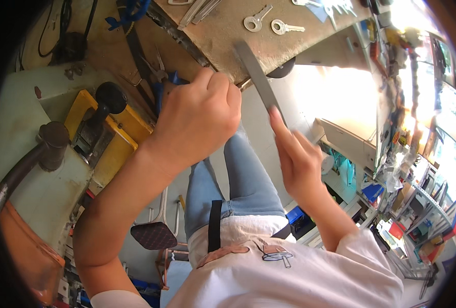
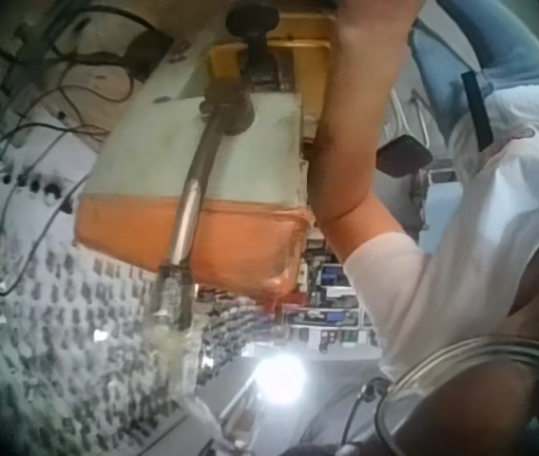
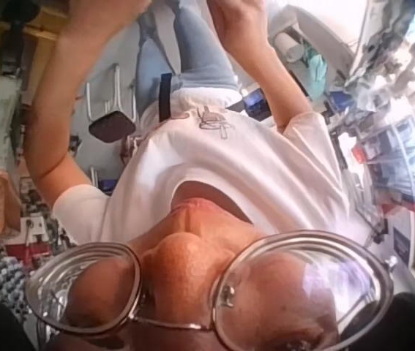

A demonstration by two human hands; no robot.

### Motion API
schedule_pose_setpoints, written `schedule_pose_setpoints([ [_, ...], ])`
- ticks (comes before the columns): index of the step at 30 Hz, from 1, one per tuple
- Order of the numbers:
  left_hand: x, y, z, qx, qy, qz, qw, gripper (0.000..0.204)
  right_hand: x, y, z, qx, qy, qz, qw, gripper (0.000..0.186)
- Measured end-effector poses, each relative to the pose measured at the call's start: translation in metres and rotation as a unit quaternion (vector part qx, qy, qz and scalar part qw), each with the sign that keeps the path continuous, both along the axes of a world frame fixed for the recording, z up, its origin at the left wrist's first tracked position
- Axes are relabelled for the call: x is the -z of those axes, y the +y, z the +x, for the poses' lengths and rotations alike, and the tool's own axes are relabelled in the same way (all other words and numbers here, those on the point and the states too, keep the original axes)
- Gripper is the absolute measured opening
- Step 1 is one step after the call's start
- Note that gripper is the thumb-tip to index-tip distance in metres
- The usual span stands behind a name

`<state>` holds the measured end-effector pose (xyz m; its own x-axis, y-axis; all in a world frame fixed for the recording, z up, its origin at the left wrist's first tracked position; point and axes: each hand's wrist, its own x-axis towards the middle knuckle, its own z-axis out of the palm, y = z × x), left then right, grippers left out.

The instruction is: The person files a metal key using a metal file, repeatedly checking its fit against a lock. They also use pliers to adjust the key and compare it with other keys on the workbench.

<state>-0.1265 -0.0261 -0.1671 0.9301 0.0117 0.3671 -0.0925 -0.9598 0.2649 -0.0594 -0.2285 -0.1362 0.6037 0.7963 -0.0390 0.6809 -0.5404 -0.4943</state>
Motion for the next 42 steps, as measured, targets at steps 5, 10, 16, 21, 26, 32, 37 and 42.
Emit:
schedule_pose_setpoints([
  [5,0.003,-0.001,0.001,0.007,-0.016,-0.016,1.000,0.009,0.005,0.035,0.010,-0.022,-0.014,0.041,0.999,0.063],
  [10,0.002,-0.001,-0.002,0.006,-0.003,-0.003,1.000,0.009,-0.011,0.002,-0.001,-0.011,0.040,-0.021,0.999,0.053],
  [16,0.001,0.000,0.000,0.008,-0.017,0.004,1.000,0.008,-0.007,0.047,0.009,-0.030,0.038,0.020,0.999,0.053],
  [21,0.000,-0.001,0.000,0.014,-0.003,-0.001,1.000,0.008,-0.013,0.011,0.000,-0.010,0.053,-0.019,0.998,0.054],
  [26,0.000,-0.001,0.003,0.009,0.000,0.003,1.000,0.008,0.005,0.032,0.011,-0.036,-0.002,0.021,0.999,0.059],
  [32,0.000,0.000,0.003,0.015,-0.004,-0.026,1.000,0.008,0.002,0.045,0.010,-0.045,-0.029,0.024,0.998,0.064],
  [37,-0.004,-0.001,0.000,0.019,0.020,-0.035,0.999,0.009,0.004,0.016,0.004,-0.028,-0.027,0.024,0.999,0.063],
  [42,-0.002,-0.003,0.003,0.015,-0.003,-0.034,0.999,0.010,0.008,0.051,0.014,-0.034,-0.047,0.060,0.997,0.062],
])
